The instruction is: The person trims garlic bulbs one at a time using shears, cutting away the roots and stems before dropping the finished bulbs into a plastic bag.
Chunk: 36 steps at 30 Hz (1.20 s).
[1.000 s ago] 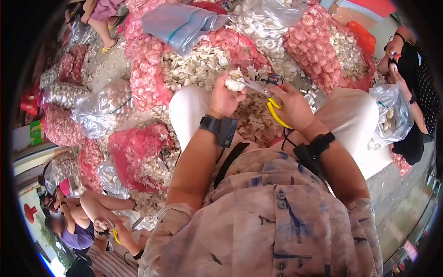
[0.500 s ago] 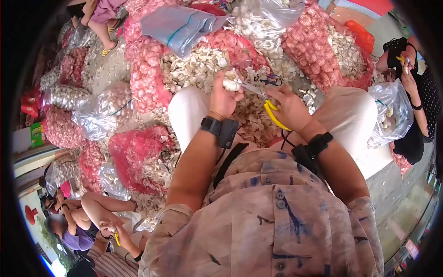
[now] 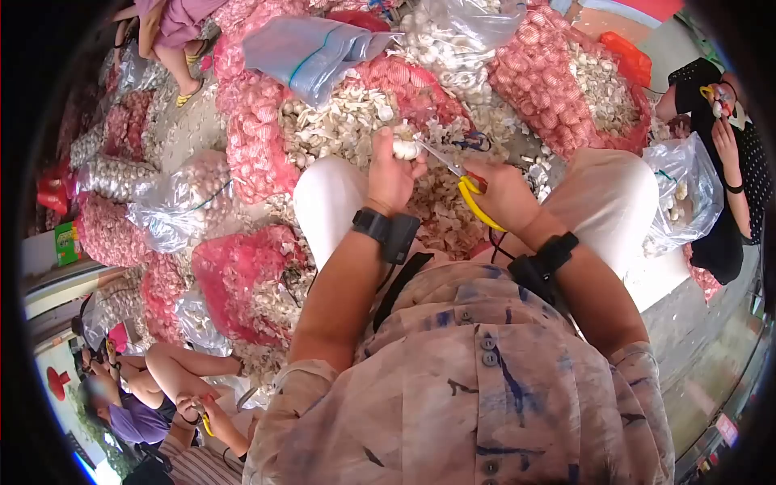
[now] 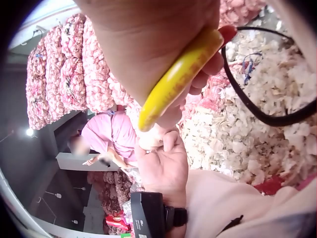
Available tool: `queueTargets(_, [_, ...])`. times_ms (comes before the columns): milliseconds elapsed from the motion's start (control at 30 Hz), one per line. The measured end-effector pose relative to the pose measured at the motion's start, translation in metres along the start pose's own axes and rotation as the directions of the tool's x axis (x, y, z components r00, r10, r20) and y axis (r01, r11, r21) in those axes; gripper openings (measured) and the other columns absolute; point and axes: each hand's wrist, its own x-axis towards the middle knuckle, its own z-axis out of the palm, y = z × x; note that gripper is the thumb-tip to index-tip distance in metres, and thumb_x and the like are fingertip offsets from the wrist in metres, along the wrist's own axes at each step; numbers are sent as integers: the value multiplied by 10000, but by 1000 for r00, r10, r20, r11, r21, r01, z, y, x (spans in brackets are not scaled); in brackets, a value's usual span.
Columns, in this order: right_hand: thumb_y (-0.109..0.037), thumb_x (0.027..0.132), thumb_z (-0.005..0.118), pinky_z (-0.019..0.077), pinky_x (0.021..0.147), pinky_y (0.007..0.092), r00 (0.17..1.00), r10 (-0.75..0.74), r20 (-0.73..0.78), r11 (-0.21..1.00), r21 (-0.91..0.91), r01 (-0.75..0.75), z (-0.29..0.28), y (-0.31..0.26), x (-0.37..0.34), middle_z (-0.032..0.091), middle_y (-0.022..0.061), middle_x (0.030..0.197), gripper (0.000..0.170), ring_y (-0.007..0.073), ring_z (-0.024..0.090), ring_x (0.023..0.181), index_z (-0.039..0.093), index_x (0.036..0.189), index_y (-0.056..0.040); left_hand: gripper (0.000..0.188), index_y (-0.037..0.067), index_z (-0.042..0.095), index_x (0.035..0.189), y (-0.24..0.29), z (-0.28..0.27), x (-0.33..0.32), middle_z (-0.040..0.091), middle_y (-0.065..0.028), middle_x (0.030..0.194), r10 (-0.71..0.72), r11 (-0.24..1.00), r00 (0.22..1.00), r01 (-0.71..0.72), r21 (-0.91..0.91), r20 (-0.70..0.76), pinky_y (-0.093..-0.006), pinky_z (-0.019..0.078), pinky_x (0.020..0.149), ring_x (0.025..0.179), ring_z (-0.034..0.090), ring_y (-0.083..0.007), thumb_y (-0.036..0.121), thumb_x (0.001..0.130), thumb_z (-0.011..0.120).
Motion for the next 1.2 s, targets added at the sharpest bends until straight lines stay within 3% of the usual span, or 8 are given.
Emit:
queueTargets(133, [-135,813,701,511,656,379,990,78,116,992,92,-89,-2,-5,-1,649,177,825,256,344,625,703,651,1035,-18,395,134,528,1112,4,-8,3,635,-87,915,-33,999,997,34,-20,66,-270,351,504,645,524,-170,497,1012,408])
queueTargets(200, [-125,833,699,505,672,347,912,287,294,777,486,-401,-3,-11,-2,647,153,817,270,294,622,686,640,1069,-8,413,132,536,1122,5,-14,3,647,-98,921,-106,994,989,109,-22,105,-259,332,469,619,518,-169,503,1014,390])
queueTargets(300, [-124,848,700,506,681,330,929,263,258,686,628,-369,0,-4,0,648,144,851,266,260,626,700,635,1083,-17,477,95,556,1137,5,-14,4,641,-93,899,-218,971,958,233,-61,185,-234,301,419,591,501,-156,510,1016,354])
queueTargets(400, [-139,839,704,518,712,357,995,98,10,945,312,-97,3,7,2,653,165,901,311,298,636,759,620,1122,-44,521,54,567,1144,10,-10,2,616,-73,871,-270,945,941,300,-132,205,-214,285,399,576,470,-142,504,1015,337])
queueTargets(700, [-240,828,702,524,784,434,999,-45,-3,986,-161,44,-8,9,-1,597,174,963,361,352,619,900,613,1157,-121,461,136,579,1144,13,-16,2,642,-98,875,-292,941,940,316,-123,176,-222,269,382,526,461,-154,493,1033,311])
queueTargets(1033, [-238,836,691,533,708,441,999,37,37,973,-229,-28,0,9,-5,633,143,922,336,348,644,779,636,1146,-120,472,137,499,1164,9,-10,0,656,-152,862,-271,958,958,260,122,91,-212,270,388,511,444,-125,558,1018,343])
queueTargets(1133, [-225,834,693,536,669,434,998,-54,-34,995,-84,51,4,16,-2,648,127,901,350,351,648,704,627,1157,-107,474,131,508,1156,10,-3,-4,662,-184,852,-264,965,961,263,17,82,-212,276,388,502,441,-125,556,1017,347])
queueTargets(1200, [-224,825,704,529,734,438,981,187,-43,972,155,-178,1,16,-1,629,158,913,368,376,631,765,620,1163,-107,504,119,524,1132,10,-8,-2,664,-190,857,-266,962,959,270,-34,99,-214,278,386,493,438,-126,569,1015,330])
